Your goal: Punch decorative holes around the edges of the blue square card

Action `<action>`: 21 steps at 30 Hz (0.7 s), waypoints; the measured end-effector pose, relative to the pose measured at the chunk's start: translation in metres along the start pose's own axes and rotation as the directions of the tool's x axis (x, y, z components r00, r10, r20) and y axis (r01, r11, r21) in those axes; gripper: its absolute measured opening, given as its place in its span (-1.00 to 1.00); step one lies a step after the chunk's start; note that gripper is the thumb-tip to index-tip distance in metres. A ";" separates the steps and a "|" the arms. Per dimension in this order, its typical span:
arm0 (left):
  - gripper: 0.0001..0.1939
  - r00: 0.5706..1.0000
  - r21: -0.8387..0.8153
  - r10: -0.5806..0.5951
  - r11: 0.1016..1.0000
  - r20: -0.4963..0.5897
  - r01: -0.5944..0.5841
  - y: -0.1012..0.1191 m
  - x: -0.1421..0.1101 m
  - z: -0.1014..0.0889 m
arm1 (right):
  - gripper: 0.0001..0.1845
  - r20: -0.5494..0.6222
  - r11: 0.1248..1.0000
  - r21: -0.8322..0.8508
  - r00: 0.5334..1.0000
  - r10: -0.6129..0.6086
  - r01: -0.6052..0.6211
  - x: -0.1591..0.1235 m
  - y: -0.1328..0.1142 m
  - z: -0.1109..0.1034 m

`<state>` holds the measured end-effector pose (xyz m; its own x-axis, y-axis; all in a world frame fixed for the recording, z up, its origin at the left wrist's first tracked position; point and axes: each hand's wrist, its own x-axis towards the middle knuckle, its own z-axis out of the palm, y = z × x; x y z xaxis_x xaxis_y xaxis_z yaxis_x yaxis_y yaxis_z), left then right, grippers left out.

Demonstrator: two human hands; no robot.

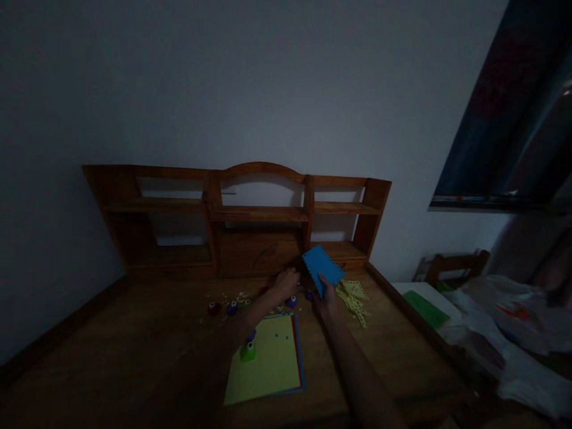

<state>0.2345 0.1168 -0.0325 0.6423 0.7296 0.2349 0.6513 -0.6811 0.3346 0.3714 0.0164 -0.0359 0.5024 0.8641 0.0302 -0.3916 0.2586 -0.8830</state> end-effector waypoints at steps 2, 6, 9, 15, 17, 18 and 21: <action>-0.78 0.999 0.006 -0.053 0.999 0.013 0.052 0.003 0.005 0.005 | -0.61 -0.013 1.000 0.016 1.000 0.012 -0.012 0.004 0.004 0.000; -0.88 0.993 -0.055 -0.118 0.991 0.005 0.118 0.001 0.006 0.007 | -0.59 -0.024 0.995 0.082 0.998 0.055 -0.053 0.018 0.018 -0.001; -0.82 0.991 -0.164 -0.134 0.978 -0.010 0.130 -0.003 0.005 0.001 | -0.61 -0.012 0.990 0.122 0.997 0.071 -0.069 0.025 0.024 -0.002; -0.59 0.990 -0.505 -0.130 0.859 -0.062 0.081 -0.012 -0.013 -0.030 | -0.65 -0.019 0.993 0.103 0.998 0.062 -0.060 0.021 0.022 -0.004; -0.46 0.988 -0.828 -0.153 0.557 -0.022 0.068 -0.023 -0.034 -0.042 | -0.62 -0.011 0.995 0.081 0.998 0.055 -0.054 0.017 0.020 -0.003; -0.42 0.988 -0.886 -0.151 0.459 -0.005 0.066 -0.029 -0.046 -0.046 | -0.60 0.001 0.996 0.073 0.998 0.061 -0.061 0.015 0.019 -0.002; -0.39 0.980 -0.919 -0.200 0.386 -0.001 0.078 -0.050 -0.087 -0.055 | -0.55 0.062 0.989 0.082 0.991 0.117 -0.122 0.007 0.019 0.007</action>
<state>0.1239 0.0910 -0.0193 0.4987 0.8512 0.1637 -0.0694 -0.1491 0.9864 0.3623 0.0304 -0.0492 0.4045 0.9135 -0.0440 -0.5116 0.1861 -0.8388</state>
